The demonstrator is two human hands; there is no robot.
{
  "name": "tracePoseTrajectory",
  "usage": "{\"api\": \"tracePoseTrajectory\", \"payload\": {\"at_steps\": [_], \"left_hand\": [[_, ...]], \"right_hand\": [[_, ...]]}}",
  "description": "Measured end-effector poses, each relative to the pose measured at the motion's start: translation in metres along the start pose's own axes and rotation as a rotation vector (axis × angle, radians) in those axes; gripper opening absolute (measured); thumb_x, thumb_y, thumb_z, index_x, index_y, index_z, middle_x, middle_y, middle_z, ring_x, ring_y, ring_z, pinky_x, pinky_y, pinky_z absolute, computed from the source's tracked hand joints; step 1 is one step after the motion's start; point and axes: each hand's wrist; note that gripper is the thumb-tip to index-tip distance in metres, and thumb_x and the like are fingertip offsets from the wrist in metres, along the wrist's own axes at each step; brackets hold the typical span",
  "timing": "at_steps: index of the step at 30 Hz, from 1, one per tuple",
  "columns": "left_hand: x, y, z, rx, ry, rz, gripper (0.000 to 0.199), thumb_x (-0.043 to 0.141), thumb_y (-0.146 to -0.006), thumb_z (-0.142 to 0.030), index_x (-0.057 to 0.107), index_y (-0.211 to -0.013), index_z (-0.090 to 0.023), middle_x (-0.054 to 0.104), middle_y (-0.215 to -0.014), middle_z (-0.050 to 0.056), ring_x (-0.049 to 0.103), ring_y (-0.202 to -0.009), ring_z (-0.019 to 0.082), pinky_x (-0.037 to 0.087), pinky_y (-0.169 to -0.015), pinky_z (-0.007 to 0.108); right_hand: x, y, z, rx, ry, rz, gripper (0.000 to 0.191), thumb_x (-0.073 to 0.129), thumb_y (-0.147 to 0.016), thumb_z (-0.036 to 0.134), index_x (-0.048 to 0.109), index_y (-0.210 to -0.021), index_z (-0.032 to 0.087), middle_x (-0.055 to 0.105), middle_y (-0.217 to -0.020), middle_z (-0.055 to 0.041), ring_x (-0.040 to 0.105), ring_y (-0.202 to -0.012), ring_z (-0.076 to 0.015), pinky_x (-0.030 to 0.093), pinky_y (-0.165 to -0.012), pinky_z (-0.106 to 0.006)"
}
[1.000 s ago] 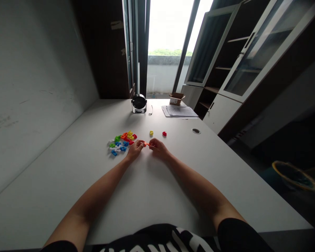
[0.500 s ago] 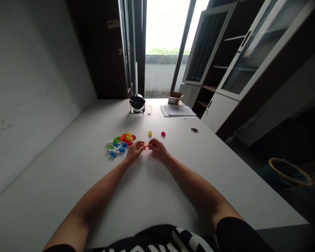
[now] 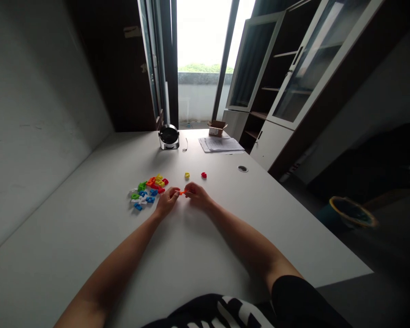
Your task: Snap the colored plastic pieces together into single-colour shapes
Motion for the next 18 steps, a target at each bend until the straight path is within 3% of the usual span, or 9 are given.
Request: {"api": "tracePoseTrajectory", "payload": {"at_steps": [6, 10, 18], "left_hand": [[0.0007, -0.0031, 0.0019, 0.004, 0.071, 0.07, 0.047, 0.068, -0.086, -0.044, 0.064, -0.126, -0.019, 0.076, -0.092, 0.007, 0.071, -0.085, 0.021, 0.054, -0.075, 0.032], [0.0011, -0.0031, 0.0016, 0.001, 0.132, 0.099, 0.048, 0.071, -0.084, -0.044, 0.065, -0.124, -0.019, 0.075, -0.091, 0.006, 0.07, -0.082, 0.019, 0.053, -0.071, 0.029], [0.0009, -0.0028, 0.0038, -0.008, 0.153, 0.081, 0.044, 0.072, -0.083, -0.043, 0.067, -0.119, -0.019, 0.072, -0.111, 0.009, 0.068, -0.08, 0.016, 0.053, -0.069, 0.027]], "right_hand": [[-0.0032, 0.0024, 0.0019, 0.025, 0.0, 0.055, 0.04, 0.076, -0.078, 0.054, 0.06, -0.094, 0.021, 0.064, -0.076, -0.0003, 0.057, -0.068, -0.0159, 0.043, -0.062, -0.027], [-0.0037, 0.0034, 0.0002, 0.003, -0.024, 0.067, 0.035, 0.076, -0.08, 0.049, 0.062, -0.095, 0.021, 0.066, -0.077, -0.0007, 0.057, -0.066, -0.0149, 0.042, -0.061, -0.026], [-0.0011, 0.0006, -0.002, -0.01, -0.158, 0.023, 0.036, 0.079, -0.079, 0.049, 0.06, -0.091, 0.021, 0.068, -0.084, -0.0022, 0.067, -0.075, -0.0185, 0.05, -0.068, -0.03]]}}
Point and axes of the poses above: each hand's wrist, its own y-axis away from the middle knuckle, its own x-axis out of the palm, z = x × y
